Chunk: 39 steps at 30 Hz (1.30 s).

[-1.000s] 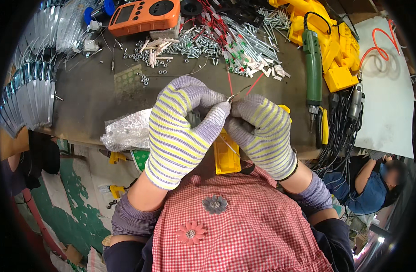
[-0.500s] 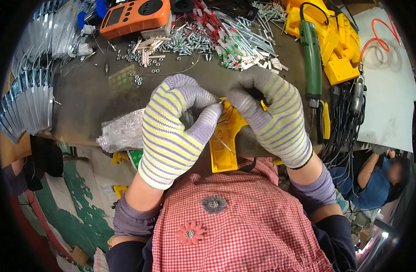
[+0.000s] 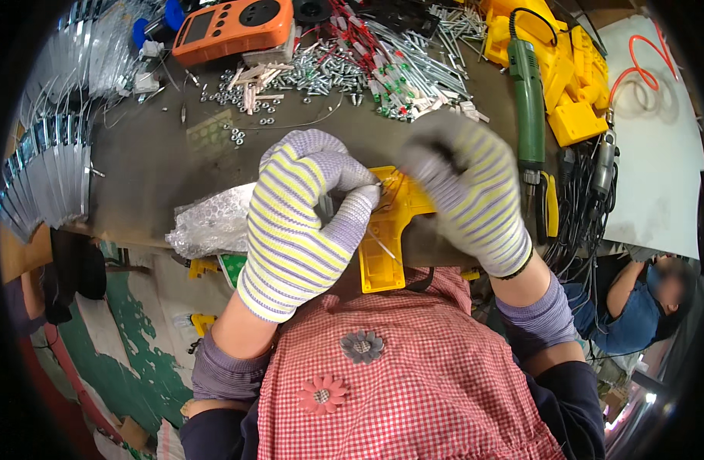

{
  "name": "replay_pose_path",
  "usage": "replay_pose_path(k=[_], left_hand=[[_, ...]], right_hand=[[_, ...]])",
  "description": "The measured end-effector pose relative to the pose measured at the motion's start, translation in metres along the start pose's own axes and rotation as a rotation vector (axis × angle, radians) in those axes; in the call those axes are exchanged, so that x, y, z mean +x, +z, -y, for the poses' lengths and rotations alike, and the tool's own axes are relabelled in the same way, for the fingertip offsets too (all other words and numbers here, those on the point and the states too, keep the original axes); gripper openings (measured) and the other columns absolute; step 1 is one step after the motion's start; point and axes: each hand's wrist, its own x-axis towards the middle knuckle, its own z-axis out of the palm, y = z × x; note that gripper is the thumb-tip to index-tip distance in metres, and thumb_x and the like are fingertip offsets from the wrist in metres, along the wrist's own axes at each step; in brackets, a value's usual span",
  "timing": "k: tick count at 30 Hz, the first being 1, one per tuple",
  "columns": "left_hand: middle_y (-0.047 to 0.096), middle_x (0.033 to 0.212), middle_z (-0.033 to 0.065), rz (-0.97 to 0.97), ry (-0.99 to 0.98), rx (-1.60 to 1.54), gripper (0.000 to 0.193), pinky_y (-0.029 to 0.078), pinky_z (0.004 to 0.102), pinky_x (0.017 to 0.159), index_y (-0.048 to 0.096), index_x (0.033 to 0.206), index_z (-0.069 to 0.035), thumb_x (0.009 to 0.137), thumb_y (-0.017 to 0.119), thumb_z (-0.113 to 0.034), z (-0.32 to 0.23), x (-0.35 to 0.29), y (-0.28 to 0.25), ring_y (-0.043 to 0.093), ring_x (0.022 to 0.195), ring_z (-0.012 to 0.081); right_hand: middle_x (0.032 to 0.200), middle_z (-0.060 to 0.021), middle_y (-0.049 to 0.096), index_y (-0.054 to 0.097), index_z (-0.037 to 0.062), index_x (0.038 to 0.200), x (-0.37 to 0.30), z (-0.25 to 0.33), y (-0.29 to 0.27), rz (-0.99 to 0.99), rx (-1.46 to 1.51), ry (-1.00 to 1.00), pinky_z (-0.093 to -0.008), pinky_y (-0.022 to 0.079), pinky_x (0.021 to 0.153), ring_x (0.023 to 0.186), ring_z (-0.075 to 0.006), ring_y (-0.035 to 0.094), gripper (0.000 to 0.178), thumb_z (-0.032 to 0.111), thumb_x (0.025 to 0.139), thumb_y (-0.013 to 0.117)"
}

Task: Assemble internal components into a yellow plastic handheld casing including wiring and soldering.

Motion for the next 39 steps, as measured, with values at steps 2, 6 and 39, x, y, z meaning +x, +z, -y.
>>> replay_pose_path(k=[2, 6, 39], left_hand=[[0.062, 0.084, 0.0100, -0.014, -0.017, -0.018, 0.011, 0.049, 0.0337, 0.074, 0.066, 0.081, -0.004, 0.074, 0.074, 0.001, 0.000, -0.003, -0.001, 0.062, 0.081, 0.0252], [0.061, 0.084, 0.0092, 0.007, -0.003, -0.059, 0.012, 0.049, 0.0317, 0.069, 0.067, 0.082, -0.004, 0.074, 0.075, 0.001, 0.002, 0.001, 0.001, 0.061, 0.079, 0.0225], [0.062, 0.082, 0.0047, -0.020, -0.232, -0.197, 0.006, 0.046, 0.0266, 0.071, 0.068, 0.085, 0.001, 0.082, 0.073, -0.001, -0.003, 0.004, -0.001, 0.056, 0.076, 0.0119]], right_hand=[[0.080, -0.0070, 0.066, 0.065, 0.0018, 0.101, -0.003, -0.008, -0.013, -0.199, 0.114, 0.255, -0.0325, 0.051, 0.067, 0.071, -0.0172, 0.063, 0.019, 0.019, 0.095, 0.063], [0.086, -0.0050, 0.069, 0.066, 0.0012, 0.102, -0.013, 0.002, -0.050, 0.093, 0.375, 0.499, -0.0288, 0.052, 0.067, 0.075, -0.0134, 0.063, 0.029, 0.027, 0.091, 0.069], [0.082, -0.0138, 0.065, 0.067, 0.0032, 0.091, -0.030, 0.014, 0.032, 0.025, 0.173, 0.097, -0.0389, 0.052, 0.067, 0.076, -0.0331, 0.066, 0.016, 0.010, 0.080, 0.075]])
